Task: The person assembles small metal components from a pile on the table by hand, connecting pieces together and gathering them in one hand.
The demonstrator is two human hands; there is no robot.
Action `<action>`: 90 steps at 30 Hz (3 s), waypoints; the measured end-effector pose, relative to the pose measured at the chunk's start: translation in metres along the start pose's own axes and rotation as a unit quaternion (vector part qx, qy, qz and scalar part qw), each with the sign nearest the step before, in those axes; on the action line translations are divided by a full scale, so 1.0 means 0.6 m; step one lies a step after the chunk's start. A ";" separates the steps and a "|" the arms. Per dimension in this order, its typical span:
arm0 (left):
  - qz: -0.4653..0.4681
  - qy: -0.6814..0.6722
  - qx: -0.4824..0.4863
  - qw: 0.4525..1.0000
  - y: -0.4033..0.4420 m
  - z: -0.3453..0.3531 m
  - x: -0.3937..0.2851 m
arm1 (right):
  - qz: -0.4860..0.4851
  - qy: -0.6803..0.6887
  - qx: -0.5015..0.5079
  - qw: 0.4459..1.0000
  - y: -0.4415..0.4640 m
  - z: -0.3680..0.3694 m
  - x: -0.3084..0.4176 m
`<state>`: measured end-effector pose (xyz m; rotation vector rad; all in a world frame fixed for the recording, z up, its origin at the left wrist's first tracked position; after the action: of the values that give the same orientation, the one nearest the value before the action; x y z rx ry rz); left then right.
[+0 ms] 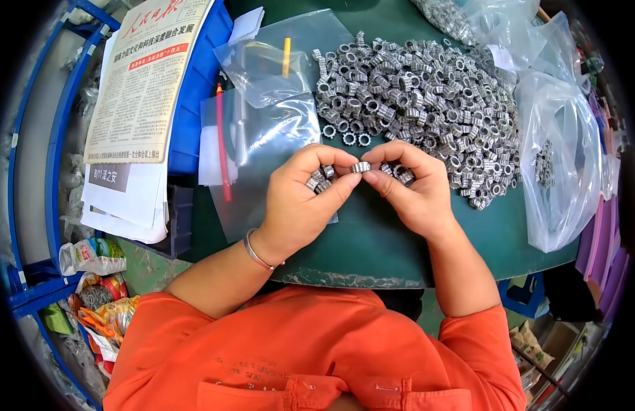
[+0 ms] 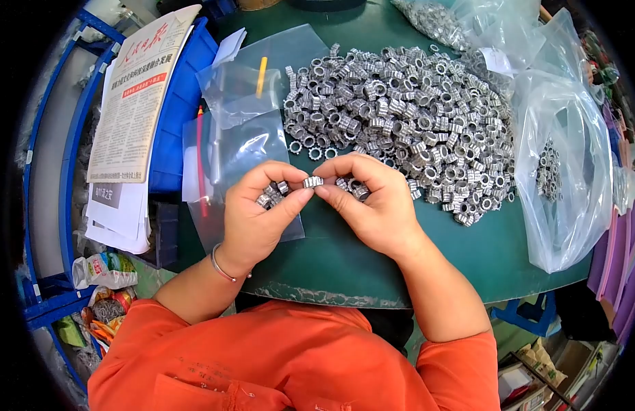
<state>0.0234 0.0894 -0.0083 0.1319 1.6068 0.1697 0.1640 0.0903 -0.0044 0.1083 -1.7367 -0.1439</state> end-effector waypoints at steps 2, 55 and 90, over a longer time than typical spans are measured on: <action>-0.015 0.000 0.000 1.000 -0.002 0.000 0.003 | 0.000 -0.003 0.000 1.000 0.000 -0.001 0.002; 0.009 0.029 0.033 0.999 -0.007 0.009 0.000 | 0.106 0.085 0.038 0.990 -0.008 0.007 -0.010; -0.236 -0.195 0.113 0.945 0.022 0.060 0.033 | -0.078 0.037 -0.079 0.993 0.015 -0.046 0.020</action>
<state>0.0581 0.1070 -0.0264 -0.0448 1.2159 -0.3926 0.1892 0.0962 0.0131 0.1325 -1.6350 -0.3864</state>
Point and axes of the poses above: each hand's wrist, its own y-axis towards the middle knuckle, its own z-axis out of the palm, x = y × z, the point moved 8 cm from there along y, towards the middle knuckle, and after that the axes turned 12 degrees about -x, right-handed, at the moved point
